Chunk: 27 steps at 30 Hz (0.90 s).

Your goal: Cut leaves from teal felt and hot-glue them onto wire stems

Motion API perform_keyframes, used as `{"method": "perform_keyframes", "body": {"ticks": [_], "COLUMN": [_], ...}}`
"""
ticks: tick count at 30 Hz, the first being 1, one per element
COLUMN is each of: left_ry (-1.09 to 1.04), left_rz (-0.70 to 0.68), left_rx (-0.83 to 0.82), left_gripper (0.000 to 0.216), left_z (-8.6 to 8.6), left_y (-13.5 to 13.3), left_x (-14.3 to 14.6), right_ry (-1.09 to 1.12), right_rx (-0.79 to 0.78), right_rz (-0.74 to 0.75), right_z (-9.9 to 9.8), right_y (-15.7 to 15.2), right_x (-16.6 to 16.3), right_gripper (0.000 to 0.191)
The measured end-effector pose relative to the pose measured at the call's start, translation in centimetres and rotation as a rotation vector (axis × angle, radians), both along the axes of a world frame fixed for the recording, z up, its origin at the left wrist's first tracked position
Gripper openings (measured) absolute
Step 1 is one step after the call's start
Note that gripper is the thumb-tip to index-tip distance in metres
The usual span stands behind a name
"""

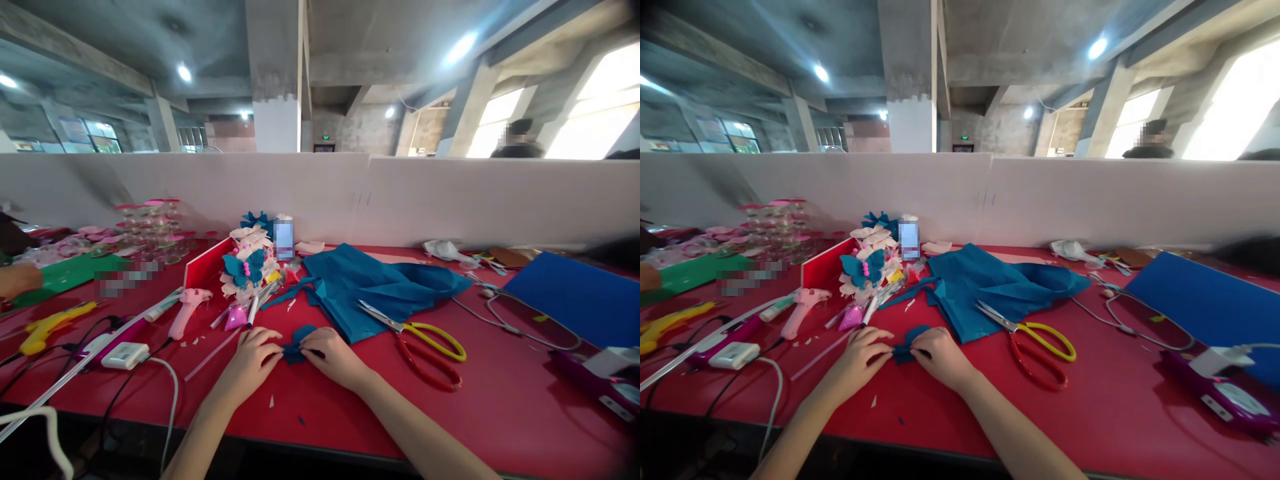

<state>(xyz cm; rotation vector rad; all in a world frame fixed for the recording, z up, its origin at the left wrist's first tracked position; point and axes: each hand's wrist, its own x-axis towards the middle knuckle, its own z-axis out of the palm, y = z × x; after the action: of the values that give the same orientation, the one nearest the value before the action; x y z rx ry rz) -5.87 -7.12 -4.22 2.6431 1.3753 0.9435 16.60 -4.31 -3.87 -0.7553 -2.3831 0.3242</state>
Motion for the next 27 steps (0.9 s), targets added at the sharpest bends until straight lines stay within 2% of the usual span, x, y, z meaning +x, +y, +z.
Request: {"method": "perform_keyframes", "body": {"ticks": [3,6,10,17,20,27], "left_ry": [0.011,0.033,0.034,0.011,0.003,-0.024], "left_rz": [0.001,0.023,0.06,0.087,0.085,0.076], "left_rx": [0.007,0.018,0.045,0.086,0.11,0.058], "left_gripper": [0.017,0.017,0.017,0.016,0.016,0.017], "left_z": [0.2,0.3,0.1,-0.3,-0.4,-0.2], "left_y": [-0.1,-0.2,-0.1,0.0,0.1,-0.2], "left_x": [0.0,-0.1,-0.3,-0.5,-0.7,-0.8], "right_ry": [0.007,-0.009,-0.054,0.014,0.029,0.032], "right_rx": [-0.029,-0.059,-0.062,-0.143,-0.179,-0.183], "right_rz": [-0.018,-0.056,-0.033,-0.053,-0.052,-0.038], "right_z": [0.0,0.0,0.0,0.2,0.4,0.3], "right_y": [0.0,0.0,0.0,0.1,0.0,-0.1], "right_x": [0.1,0.4,0.9,1.1,1.1,1.2], "right_gripper": [0.015,0.022,0.024,0.016,0.018,0.022]}}
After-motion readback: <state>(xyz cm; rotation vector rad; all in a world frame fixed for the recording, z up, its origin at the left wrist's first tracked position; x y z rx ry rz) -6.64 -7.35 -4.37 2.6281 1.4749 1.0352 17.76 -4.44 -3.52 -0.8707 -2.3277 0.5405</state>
